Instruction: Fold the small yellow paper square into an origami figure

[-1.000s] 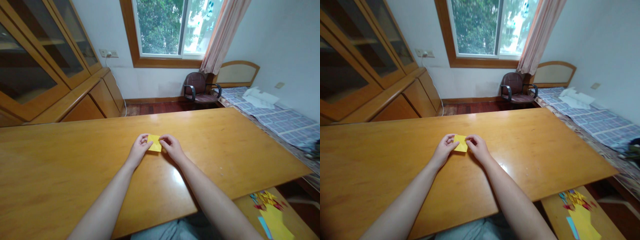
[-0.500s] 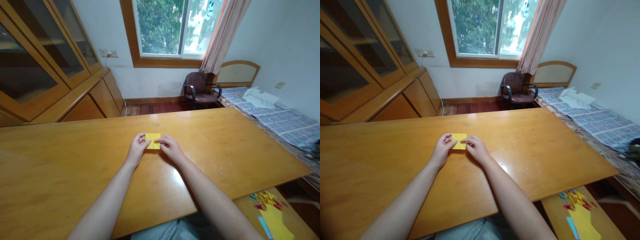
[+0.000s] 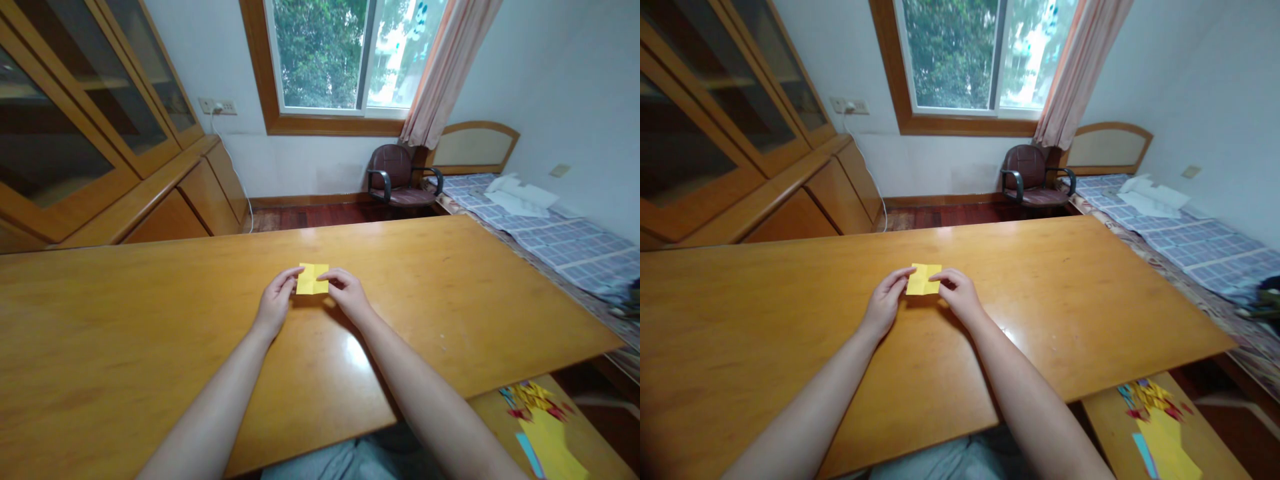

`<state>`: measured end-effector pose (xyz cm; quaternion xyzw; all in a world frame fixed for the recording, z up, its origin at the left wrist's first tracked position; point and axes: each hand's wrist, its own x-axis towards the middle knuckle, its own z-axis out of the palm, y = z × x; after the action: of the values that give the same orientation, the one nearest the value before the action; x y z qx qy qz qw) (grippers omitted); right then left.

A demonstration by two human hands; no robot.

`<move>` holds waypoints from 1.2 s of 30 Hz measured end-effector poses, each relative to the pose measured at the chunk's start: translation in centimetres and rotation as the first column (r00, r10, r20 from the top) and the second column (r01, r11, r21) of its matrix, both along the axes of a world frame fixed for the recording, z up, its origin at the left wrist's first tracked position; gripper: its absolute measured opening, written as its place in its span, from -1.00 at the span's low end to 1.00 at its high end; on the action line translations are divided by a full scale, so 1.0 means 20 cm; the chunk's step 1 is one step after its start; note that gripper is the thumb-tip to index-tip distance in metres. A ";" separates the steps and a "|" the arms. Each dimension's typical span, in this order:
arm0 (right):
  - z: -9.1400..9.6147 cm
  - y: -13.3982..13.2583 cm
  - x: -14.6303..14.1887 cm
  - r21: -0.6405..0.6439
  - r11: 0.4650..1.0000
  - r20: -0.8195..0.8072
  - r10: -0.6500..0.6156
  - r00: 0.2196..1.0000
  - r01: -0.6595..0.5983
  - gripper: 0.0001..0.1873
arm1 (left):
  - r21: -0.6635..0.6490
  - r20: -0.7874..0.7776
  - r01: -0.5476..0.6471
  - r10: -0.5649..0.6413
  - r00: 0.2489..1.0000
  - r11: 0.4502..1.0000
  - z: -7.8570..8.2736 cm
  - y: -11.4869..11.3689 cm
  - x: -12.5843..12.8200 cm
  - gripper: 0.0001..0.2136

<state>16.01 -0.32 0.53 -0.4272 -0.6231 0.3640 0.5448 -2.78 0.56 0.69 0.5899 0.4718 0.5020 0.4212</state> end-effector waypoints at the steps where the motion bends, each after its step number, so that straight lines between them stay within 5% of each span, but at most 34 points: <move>1: -0.01 0.00 0.00 -0.012 1.000 -0.006 0.000 1.000 0.000 -0.71 | 0.033 -0.038 0.004 -0.003 0.999 0.999 0.00 0.00 0.00 -0.74; 7: -0.04 0.02 0.00 -0.017 0.999 -0.073 0.032 0.997 -0.033 -0.76 | 0.179 -0.076 0.071 -0.058 0.995 0.981 0.00 0.00 0.00 -0.81; 11: -0.03 0.02 0.00 -0.034 0.998 -0.117 0.057 0.991 -0.062 -0.79 | 0.147 -0.034 0.136 -0.133 0.991 0.980 0.00 0.00 0.01 -0.82; 24: 0.00 0.01 0.00 -0.010 0.992 -0.104 0.124 0.987 -0.126 -0.92 | 0.157 -0.067 0.111 -0.102 0.993 0.981 0.04 -0.02 0.01 -0.91; 36: -0.01 0.02 0.00 -0.049 0.990 -0.110 0.124 0.986 -0.130 -0.82 | 0.062 0.011 0.100 -0.101 0.995 0.993 0.00 -0.01 0.03 -0.82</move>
<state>15.95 -0.01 0.41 -0.3816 -0.6085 0.4379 0.5408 -2.26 0.40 0.62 0.6222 0.4229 0.4985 0.4308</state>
